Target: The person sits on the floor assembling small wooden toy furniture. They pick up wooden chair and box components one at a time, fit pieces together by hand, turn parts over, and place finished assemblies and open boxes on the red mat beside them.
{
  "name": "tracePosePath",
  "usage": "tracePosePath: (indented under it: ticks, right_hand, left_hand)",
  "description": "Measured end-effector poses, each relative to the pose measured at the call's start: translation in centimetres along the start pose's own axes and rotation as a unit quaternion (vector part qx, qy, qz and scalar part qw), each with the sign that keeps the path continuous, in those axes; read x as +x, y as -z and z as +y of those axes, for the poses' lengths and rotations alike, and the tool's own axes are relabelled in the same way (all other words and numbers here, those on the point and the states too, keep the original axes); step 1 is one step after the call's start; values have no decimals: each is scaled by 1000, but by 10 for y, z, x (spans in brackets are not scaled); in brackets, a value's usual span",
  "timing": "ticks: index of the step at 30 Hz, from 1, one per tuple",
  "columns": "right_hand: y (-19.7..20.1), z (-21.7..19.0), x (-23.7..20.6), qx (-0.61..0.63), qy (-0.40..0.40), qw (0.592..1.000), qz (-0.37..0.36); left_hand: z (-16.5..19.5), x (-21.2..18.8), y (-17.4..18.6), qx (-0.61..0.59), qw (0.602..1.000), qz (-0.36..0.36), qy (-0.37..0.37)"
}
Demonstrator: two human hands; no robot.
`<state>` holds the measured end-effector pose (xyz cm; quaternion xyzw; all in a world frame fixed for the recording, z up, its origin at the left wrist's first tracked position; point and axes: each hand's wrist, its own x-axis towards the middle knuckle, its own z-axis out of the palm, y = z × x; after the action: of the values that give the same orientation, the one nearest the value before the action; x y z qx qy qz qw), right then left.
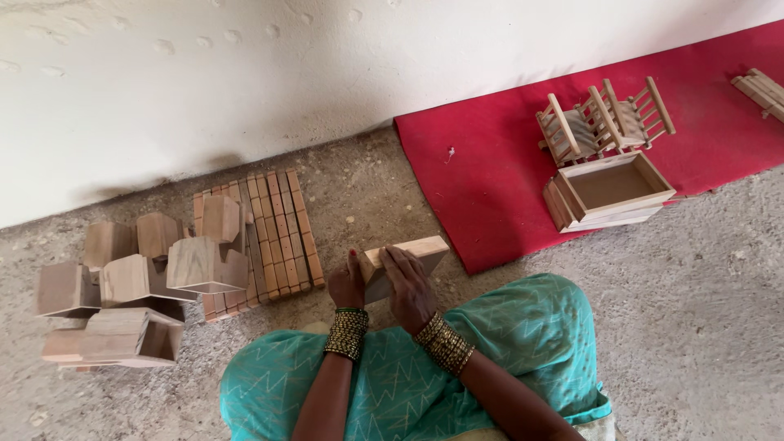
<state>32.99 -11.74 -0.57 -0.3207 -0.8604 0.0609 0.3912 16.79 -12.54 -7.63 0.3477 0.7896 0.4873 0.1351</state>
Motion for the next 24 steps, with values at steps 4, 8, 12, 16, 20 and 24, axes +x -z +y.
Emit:
tracePosePath:
  ticks: [4,8,12,16,20,24]
  right_hand:
    - [4,24,3,-44,23,999,17]
    - [13,61,0,-65,-63,996,-3]
    - [12,69,-5,-49,-73,996,-12]
    - [8,61,-5,-25,-6,999,-20]
    - [7,59,-6,-18,48,998,-23]
    - [9,58,-5,-43,64,997,-28]
  left_hand:
    - [-9,6,-2,81,996,-11,36]
    - [-7,16,-1,156,987,1,35]
    - [4,9,8,-42,991,115,-60]
    - [26,-1,20,-42,961,164,-220]
    - [32,-7,26,149,937,102,-299]
    - [24,-2,24,341,906,-130,-213]
